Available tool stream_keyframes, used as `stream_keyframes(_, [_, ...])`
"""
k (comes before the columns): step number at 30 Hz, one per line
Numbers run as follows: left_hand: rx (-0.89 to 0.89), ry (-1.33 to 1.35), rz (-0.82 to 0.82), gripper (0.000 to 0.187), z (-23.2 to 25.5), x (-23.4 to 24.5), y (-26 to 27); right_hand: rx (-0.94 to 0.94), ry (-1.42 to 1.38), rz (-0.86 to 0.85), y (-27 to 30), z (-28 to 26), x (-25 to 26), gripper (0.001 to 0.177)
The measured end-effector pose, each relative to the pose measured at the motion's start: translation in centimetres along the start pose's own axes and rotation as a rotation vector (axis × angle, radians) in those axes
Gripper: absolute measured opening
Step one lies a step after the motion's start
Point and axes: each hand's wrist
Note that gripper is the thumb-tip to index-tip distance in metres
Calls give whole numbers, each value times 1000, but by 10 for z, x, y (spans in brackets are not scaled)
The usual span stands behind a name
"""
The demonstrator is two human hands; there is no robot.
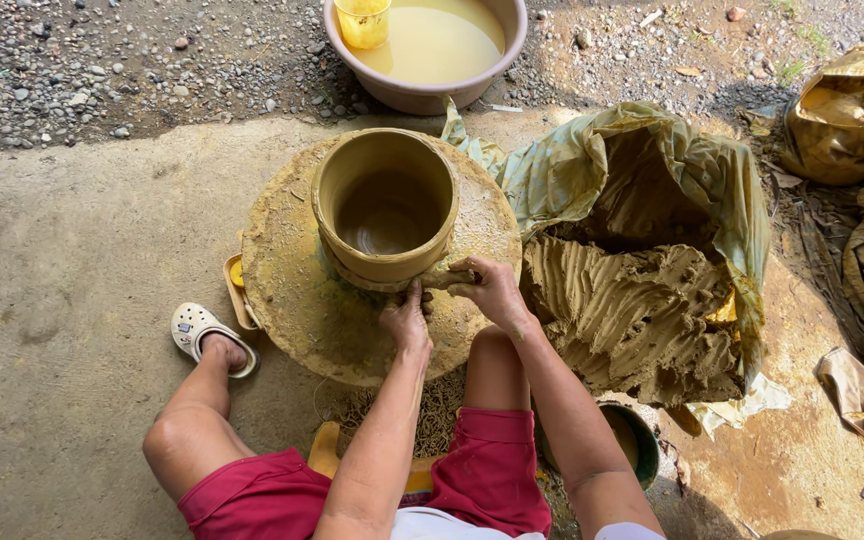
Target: The person rolls a long coil of clay and wraps it around the base of a ceramic vessel on a pottery wheel, then presses and smooths the coil into the existing clay body by hand.
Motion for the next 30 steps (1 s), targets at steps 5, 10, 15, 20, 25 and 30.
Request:
stream_keyframes(5, [51, -152, -17, 54, -13, 11, 18, -36, 92, -19, -10, 0, 5, 32])
stream_keyframes(10, [36, 44, -33, 30, 25, -22, 30, -25, 27, -17, -11, 4, 6, 31])
stream_keyframes(15, [-1, 139, -53, 31, 29, -32, 31, -8, 12, -3, -12, 8, 6, 31])
stream_keyframes(20, [-50, 17, -51, 31, 1, -24, 32, -2, -22, -18, -17, 13, 6, 32])
stream_keyframes(25, [-27, 143, -7, 29, -16, -37, 16, 84, -7, 35, -19, 15, 7, 37])
stream_keyframes(30, [-1, 175, 16, 28, -30, -39, 4, 40, -62, 13, -22, 17, 7, 38])
Point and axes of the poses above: each hand's wrist, its own y-axis away from the middle knuckle, its own x-axis out of the back of the hand, z = x × y, and after that the axes turned 5 degrees about -z, right-handed
